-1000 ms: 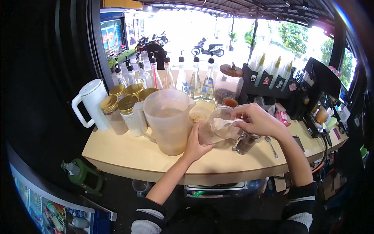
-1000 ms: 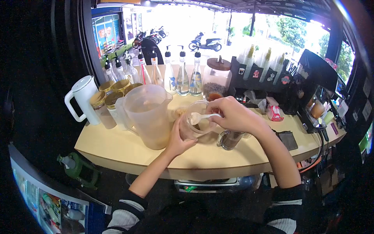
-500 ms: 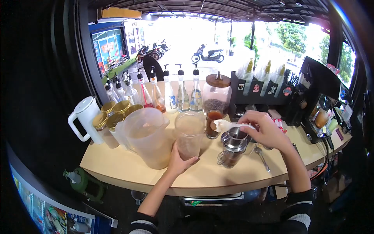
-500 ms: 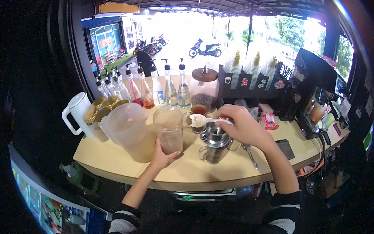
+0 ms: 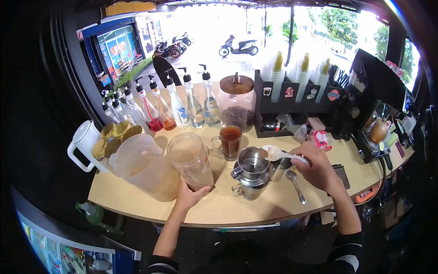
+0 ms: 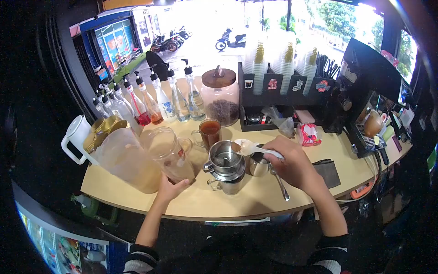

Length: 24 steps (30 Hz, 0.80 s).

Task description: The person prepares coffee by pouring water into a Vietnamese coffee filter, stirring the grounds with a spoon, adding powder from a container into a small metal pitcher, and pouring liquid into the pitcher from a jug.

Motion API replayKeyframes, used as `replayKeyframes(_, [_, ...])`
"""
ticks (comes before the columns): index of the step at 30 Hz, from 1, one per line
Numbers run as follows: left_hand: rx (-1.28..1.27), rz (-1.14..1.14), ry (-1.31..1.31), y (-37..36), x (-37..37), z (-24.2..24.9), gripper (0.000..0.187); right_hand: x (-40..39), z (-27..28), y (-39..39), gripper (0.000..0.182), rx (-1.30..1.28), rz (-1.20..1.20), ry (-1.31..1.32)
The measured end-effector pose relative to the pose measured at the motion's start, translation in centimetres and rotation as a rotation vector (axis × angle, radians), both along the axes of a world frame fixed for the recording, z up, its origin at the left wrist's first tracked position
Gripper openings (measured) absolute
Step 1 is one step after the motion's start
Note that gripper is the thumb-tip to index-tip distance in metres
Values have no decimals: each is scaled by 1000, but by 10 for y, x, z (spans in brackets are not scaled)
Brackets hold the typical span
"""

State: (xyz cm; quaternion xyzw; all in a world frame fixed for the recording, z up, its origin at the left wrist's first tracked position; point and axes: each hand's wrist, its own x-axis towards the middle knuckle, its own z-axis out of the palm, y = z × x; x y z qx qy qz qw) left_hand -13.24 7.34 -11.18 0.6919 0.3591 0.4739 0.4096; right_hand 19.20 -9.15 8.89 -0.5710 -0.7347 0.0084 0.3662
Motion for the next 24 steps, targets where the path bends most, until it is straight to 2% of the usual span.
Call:
replayKeyframes(4, [7, 36, 55, 2, 0, -2, 95, 3, 1, 2, 15, -5, 17, -6])
replayKeyframes(6, [-50, -4, -22, 7, 0, -8, 94, 2, 3, 2, 15, -35, -13, -16])
replayKeyframes(10, [-36, -17, 31, 10, -2, -11, 93, 3, 3, 4, 15, -76, -30, -5])
replayKeyframes(16, [-3, -40, -36, 7, 1, -4, 89, 0, 5, 8, 14, -80, -40, -12])
replayKeyframes(21, [-13, -39, -36, 1, 3, 10, 89, -1, -6, 18, 17, 92, -7, -25])
replayKeyframes(24, [-3, -33, -43, 1, 3, 8, 89, -1, -5, 22, 14, 21, 19, -68])
